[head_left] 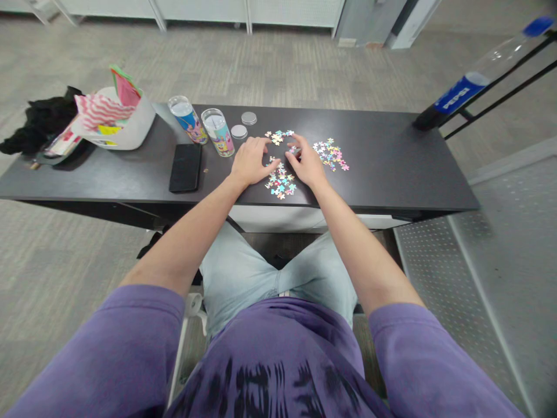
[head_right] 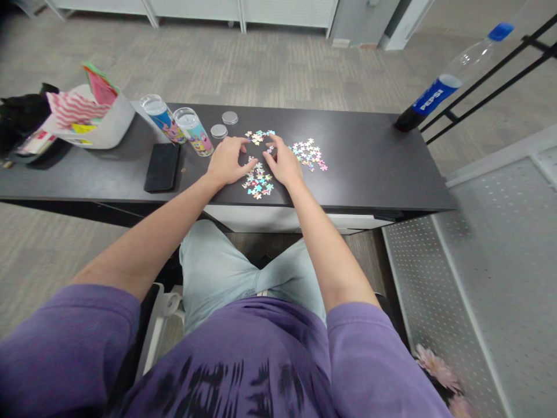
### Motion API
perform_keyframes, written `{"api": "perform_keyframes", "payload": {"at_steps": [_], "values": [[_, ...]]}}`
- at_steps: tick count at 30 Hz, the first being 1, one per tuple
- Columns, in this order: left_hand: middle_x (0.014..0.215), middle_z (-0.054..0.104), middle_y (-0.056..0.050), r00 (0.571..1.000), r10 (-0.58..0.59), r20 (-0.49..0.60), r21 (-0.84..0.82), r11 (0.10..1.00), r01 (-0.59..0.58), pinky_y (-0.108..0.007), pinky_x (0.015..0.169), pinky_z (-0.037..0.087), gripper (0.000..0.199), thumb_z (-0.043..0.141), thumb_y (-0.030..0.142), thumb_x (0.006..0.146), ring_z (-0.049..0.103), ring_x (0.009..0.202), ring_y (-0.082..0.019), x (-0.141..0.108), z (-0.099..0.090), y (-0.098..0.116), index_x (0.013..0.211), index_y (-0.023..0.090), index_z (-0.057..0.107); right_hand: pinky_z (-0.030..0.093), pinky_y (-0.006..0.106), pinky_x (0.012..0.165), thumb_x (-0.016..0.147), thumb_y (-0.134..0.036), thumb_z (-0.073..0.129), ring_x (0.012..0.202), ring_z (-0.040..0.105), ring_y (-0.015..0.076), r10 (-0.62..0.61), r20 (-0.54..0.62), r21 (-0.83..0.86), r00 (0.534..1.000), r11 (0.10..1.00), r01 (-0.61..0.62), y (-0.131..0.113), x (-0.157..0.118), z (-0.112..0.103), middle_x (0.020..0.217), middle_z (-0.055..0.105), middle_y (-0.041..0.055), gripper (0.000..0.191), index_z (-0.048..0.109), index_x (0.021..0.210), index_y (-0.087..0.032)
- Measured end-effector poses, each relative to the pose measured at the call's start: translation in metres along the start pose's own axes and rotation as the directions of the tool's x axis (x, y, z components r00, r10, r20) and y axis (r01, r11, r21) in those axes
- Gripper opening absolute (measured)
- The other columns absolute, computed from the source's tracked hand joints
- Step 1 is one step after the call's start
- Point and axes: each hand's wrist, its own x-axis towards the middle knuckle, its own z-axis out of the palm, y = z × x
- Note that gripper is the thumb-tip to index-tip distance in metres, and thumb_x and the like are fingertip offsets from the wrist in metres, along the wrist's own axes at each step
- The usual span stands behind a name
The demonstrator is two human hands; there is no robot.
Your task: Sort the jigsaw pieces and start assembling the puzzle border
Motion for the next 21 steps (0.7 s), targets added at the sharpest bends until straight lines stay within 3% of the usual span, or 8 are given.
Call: {"api": "perform_keyframes", "payload": {"at_steps": [13,21], "values": [[0.144,0.084,-0.019,1.0,0.0,-0.003,-0.006,1.0,0.0,-0.064,0.134,0.06,0.058,0.078,0.049,0.11,0.074,0.147,-0.046,0.001,0.001,-0.002,0.16,0.02,0.073,0.07,0.063,0.132,0.117,-0.022,0.071,0.117,0.089,0.036,-0.014,0.01,0.003,1.0,1.0,0.014,-0.008,-0.003,-0.005,0.176,0.086,0.0119,0.073,0.062,0.189,-0.024],[0.144,0.084,-0.02,1.0,-0.003,-0.006,-0.004,1.0,0.003,-0.065,0.135,0.06,0.059,0.078,0.05,0.11,0.074,0.147,-0.047,0.001,0.003,-0.002,0.161,0.019,0.074,0.072,0.056,0.127,0.119,-0.021,0.075,0.116,0.09,0.0336,-0.004,0.034,0.005,0.999,1.0,0.004,-0.017,-0.006,-0.009,0.177,0.085,0.0105,0.069,0.065,0.187,-0.023]]}}
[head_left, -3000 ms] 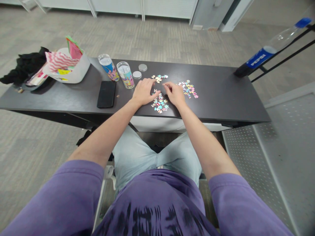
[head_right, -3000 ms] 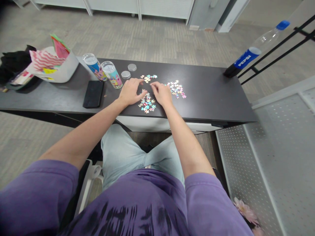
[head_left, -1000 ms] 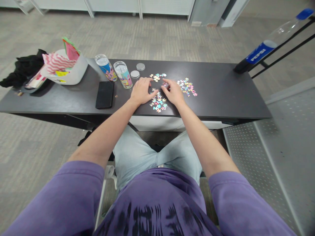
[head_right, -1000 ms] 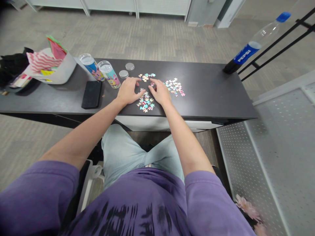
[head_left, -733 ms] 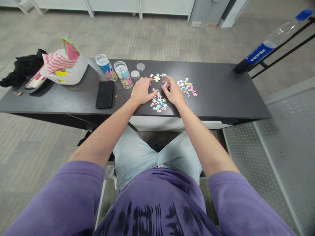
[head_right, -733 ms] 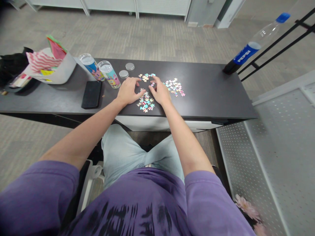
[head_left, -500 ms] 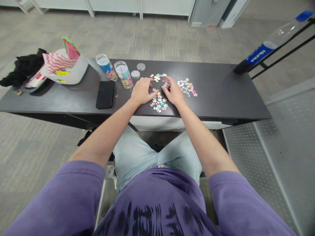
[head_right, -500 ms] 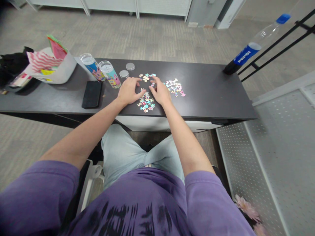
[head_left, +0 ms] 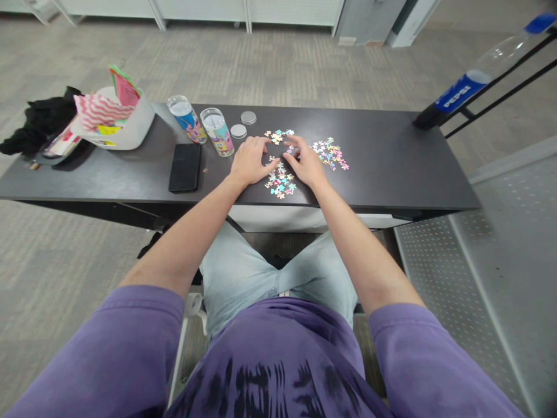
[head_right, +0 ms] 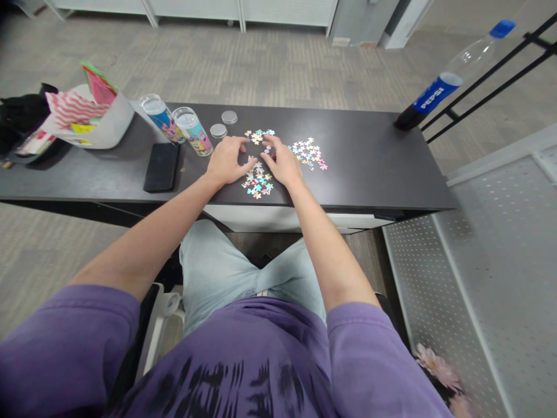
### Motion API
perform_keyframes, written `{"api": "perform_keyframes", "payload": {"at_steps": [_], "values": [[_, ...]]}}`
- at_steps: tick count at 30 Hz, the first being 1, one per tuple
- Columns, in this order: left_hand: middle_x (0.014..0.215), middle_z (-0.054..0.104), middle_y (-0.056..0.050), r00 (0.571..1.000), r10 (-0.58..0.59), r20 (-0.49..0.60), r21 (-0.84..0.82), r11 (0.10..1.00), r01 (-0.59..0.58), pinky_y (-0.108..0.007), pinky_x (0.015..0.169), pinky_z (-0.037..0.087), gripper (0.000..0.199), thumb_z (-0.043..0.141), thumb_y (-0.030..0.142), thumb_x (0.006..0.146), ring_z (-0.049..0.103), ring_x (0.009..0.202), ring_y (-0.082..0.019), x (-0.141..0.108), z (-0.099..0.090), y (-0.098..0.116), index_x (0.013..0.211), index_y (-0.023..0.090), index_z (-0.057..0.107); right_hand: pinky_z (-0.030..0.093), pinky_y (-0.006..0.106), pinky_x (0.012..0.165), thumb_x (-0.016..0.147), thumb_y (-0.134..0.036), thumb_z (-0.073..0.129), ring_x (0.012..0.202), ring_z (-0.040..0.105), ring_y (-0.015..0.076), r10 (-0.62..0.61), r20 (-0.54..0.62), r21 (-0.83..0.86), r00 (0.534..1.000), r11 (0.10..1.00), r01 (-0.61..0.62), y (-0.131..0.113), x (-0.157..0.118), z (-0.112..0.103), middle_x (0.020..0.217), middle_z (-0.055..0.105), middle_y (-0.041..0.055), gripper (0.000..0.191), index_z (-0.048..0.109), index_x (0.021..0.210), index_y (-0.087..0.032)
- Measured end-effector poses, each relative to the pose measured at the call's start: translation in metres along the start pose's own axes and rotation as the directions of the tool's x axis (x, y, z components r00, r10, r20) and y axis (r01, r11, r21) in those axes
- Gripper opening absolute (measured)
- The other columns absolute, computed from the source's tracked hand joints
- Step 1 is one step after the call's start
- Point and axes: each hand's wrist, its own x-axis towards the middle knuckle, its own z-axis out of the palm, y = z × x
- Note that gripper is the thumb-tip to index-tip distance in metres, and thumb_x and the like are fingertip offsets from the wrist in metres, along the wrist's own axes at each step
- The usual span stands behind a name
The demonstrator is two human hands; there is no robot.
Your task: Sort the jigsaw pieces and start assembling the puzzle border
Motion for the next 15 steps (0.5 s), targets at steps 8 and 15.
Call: {"api": "perform_keyframes", "payload": {"at_steps": [8,15], "values": [[0.145,0.084,-0.021,1.0,0.008,0.009,0.011,1.0,-0.009,-0.066,0.135,0.06,0.06,0.077,0.047,0.11,0.074,0.147,-0.047,0.0001,-0.0014,0.0005,0.161,0.016,0.073,0.069,0.056,0.129,0.118,-0.023,0.078,0.117,0.09,0.0341,-0.041,0.009,0.054,0.999,0.998,0.04,0.004,-0.0004,-0.0002,0.178,0.085,0.0098,0.067,0.068,0.184,-0.028],[0.146,0.083,-0.02,1.0,-0.012,0.009,0.004,1.0,0.012,-0.064,0.138,0.058,0.06,0.079,0.049,0.11,0.073,0.15,-0.046,0.0002,0.0006,-0.0006,0.162,0.018,0.073,0.068,0.061,0.129,0.116,-0.025,0.077,0.114,0.089,0.0359,-0.063,0.009,0.064,0.998,0.996,0.062,0.0054,0.0006,0.0015,0.175,0.087,0.0094,0.064,0.069,0.18,-0.03]]}}
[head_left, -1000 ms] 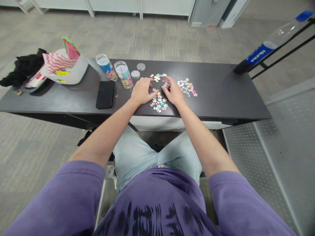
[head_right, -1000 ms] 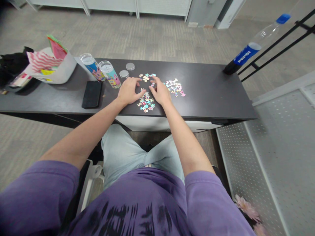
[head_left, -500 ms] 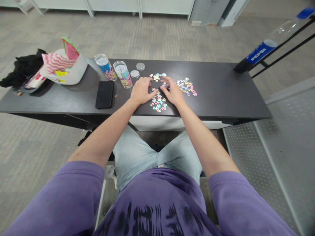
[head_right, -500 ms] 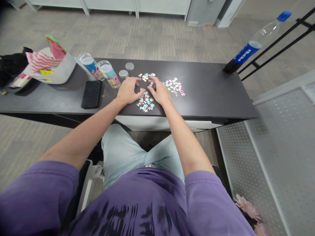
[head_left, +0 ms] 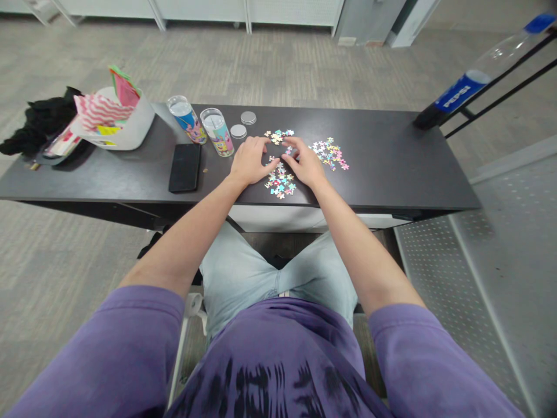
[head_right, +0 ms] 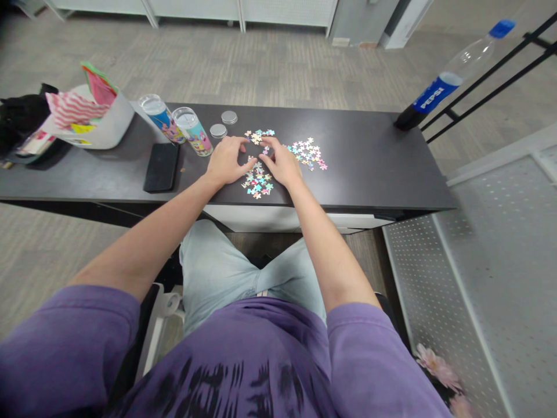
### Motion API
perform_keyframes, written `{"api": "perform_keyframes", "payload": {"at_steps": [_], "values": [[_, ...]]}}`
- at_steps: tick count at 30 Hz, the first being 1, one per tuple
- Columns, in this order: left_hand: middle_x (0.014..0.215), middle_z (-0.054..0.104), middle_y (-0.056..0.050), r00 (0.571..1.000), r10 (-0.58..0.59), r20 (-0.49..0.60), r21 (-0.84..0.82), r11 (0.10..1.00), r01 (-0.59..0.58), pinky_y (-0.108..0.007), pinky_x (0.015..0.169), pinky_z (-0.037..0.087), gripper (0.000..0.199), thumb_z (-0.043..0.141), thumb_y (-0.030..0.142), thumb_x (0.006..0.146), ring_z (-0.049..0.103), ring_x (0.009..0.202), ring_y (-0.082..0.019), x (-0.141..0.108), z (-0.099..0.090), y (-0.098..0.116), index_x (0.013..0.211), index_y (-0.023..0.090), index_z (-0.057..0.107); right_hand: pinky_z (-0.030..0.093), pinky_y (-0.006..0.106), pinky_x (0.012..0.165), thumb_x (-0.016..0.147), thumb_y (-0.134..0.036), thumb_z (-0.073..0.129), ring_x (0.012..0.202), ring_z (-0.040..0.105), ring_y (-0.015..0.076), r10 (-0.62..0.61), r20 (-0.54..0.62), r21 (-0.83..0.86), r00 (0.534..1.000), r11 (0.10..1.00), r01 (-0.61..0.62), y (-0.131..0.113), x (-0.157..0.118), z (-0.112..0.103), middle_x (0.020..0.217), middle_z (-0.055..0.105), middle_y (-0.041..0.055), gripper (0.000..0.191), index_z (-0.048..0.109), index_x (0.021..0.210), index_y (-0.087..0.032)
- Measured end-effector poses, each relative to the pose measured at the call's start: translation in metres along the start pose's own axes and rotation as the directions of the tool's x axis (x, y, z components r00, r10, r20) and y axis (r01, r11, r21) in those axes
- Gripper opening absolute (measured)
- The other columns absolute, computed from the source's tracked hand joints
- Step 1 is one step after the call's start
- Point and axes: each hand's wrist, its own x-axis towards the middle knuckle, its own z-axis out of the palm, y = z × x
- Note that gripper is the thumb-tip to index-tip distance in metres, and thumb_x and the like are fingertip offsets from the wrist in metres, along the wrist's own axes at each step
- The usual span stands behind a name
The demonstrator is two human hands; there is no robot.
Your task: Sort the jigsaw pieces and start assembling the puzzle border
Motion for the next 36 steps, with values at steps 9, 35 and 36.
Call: {"api": "perform_keyframes", "payload": {"at_steps": [9,35,36], "values": [[0.144,0.083,-0.019,1.0,0.016,-0.011,-0.015,1.0,-0.016,-0.066,0.137,0.059,0.056,0.077,0.051,0.109,0.073,0.147,-0.045,0.0,0.0,-0.002,0.157,0.022,0.074,0.062,0.062,0.139,0.114,-0.017,0.079,0.142,0.085,0.0395,0.055,-0.018,-0.113,0.998,0.992,-0.057,-0.005,0.003,0.0,0.172,0.088,0.0111,0.052,0.076,0.165,-0.028],[0.179,0.072,-0.025,0.999,-0.038,0.023,-0.022,0.999,0.038,-0.073,0.15,0.047,0.07,0.078,0.058,0.109,0.061,0.173,-0.052,0.002,0.001,0.0,0.169,0.022,0.069,0.044,0.089,0.142,0.115,-0.014,0.063,0.16,0.063,0.0571,0.222,-0.264,-0.393,0.939,0.864,-0.314,-0.026,-0.01,0.004,0.163,0.074,0.033,0.041,0.092,0.144,-0.011],[0.182,0.071,-0.024,0.999,-0.033,0.021,-0.027,0.999,0.034,-0.073,0.151,0.046,0.072,0.078,0.06,0.109,0.06,0.175,-0.051,0.002,0.002,-0.001,0.17,0.023,0.069,0.043,0.091,0.142,0.114,-0.015,0.063,0.16,0.062,0.0581,0.219,-0.28,-0.392,0.935,0.863,-0.319,-0.024,-0.01,0.005,0.163,0.073,0.0341,0.039,0.09,0.142,-0.011]]}}
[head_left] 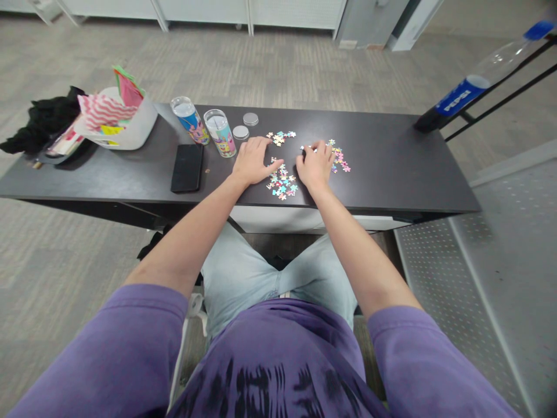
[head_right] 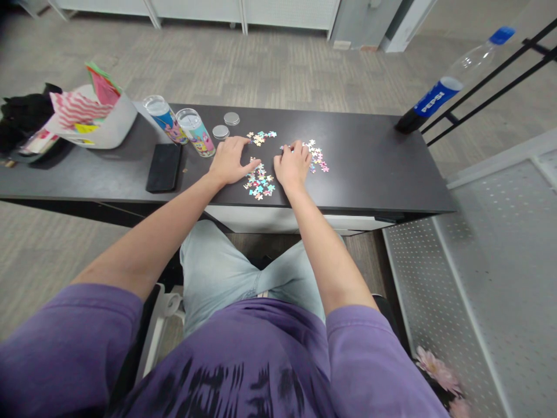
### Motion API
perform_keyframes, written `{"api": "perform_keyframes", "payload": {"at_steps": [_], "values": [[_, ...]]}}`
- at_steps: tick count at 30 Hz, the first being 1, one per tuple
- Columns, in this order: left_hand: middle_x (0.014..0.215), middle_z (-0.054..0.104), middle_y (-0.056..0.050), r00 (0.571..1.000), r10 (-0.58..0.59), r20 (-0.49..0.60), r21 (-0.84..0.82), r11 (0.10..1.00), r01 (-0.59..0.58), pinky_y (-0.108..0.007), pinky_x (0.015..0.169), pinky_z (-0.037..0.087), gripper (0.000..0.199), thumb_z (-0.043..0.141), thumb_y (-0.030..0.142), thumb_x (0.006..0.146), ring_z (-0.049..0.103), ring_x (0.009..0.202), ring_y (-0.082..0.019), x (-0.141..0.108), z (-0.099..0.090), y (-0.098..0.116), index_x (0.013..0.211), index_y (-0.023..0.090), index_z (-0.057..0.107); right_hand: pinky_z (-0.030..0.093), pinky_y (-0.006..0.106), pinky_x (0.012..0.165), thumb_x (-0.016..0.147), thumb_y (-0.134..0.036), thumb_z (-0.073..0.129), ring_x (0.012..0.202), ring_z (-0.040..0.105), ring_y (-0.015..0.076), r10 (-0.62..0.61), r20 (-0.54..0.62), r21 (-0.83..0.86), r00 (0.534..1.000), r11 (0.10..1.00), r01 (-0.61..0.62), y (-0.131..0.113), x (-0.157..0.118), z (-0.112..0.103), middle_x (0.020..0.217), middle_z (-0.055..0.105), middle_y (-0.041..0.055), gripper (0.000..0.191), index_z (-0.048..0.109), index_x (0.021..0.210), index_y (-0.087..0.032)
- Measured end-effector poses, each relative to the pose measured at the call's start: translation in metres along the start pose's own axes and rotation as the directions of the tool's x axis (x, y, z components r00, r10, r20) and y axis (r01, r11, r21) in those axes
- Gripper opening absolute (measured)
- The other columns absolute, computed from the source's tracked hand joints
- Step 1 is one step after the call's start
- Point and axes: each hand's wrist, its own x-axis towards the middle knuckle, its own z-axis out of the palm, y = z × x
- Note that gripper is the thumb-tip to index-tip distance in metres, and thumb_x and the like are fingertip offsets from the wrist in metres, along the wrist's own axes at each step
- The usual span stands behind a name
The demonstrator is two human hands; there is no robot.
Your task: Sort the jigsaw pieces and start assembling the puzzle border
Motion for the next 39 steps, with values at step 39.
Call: {"api": "perform_keyframes", "payload": {"at_steps": [39], "values": [[0.181,0.075,-0.019,1.0,0.022,0.012,-0.036,0.999,-0.021,-0.075,0.152,0.046,0.067,0.078,0.06,0.106,0.061,0.174,-0.049,0.002,0.005,-0.005,0.165,0.027,0.079,0.057,0.073,0.137,0.117,-0.019,0.067,0.151,0.071,0.0522,-0.184,0.142,0.007,0.973,0.983,0.185,0.0,0.007,-0.005,0.153,0.083,0.0245,0.03,0.086,0.139,-0.022]]}}
